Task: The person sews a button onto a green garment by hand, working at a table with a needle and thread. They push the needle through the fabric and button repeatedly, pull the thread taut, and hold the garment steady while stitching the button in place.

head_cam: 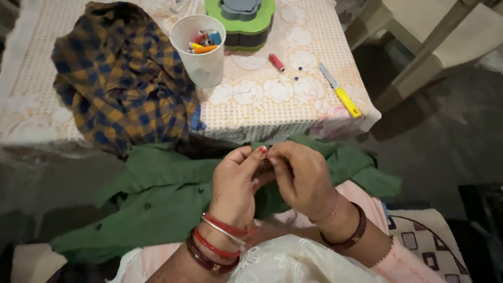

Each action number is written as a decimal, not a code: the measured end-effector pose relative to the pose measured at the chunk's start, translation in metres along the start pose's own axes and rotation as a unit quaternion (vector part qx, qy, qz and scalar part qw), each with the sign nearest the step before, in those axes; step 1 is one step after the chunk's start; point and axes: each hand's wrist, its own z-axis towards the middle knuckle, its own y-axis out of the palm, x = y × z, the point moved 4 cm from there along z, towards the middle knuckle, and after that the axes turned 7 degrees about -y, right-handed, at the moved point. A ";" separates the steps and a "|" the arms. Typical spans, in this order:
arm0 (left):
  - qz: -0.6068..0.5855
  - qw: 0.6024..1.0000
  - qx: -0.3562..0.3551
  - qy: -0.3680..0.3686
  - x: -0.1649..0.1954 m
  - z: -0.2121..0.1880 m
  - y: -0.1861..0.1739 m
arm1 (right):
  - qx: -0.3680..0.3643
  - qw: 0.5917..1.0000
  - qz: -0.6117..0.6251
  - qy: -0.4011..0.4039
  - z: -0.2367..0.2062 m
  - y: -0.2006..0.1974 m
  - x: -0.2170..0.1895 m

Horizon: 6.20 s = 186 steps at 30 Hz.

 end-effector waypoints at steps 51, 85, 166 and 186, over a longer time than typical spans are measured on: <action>0.410 0.854 -0.096 0.307 0.074 -0.068 0.045 | -0.041 0.936 0.234 0.258 0.003 -0.033 0.013; 0.460 0.794 -0.061 0.392 0.071 -0.066 0.041 | 0.030 0.798 0.486 0.355 -0.049 -0.016 0.020; 0.196 0.975 -0.101 0.041 0.080 0.106 0.019 | -0.134 0.984 -0.102 -0.063 0.089 -0.002 0.085; 0.222 0.973 -0.035 0.046 0.060 0.131 -0.009 | -0.118 0.992 -0.012 0.034 0.061 0.039 0.114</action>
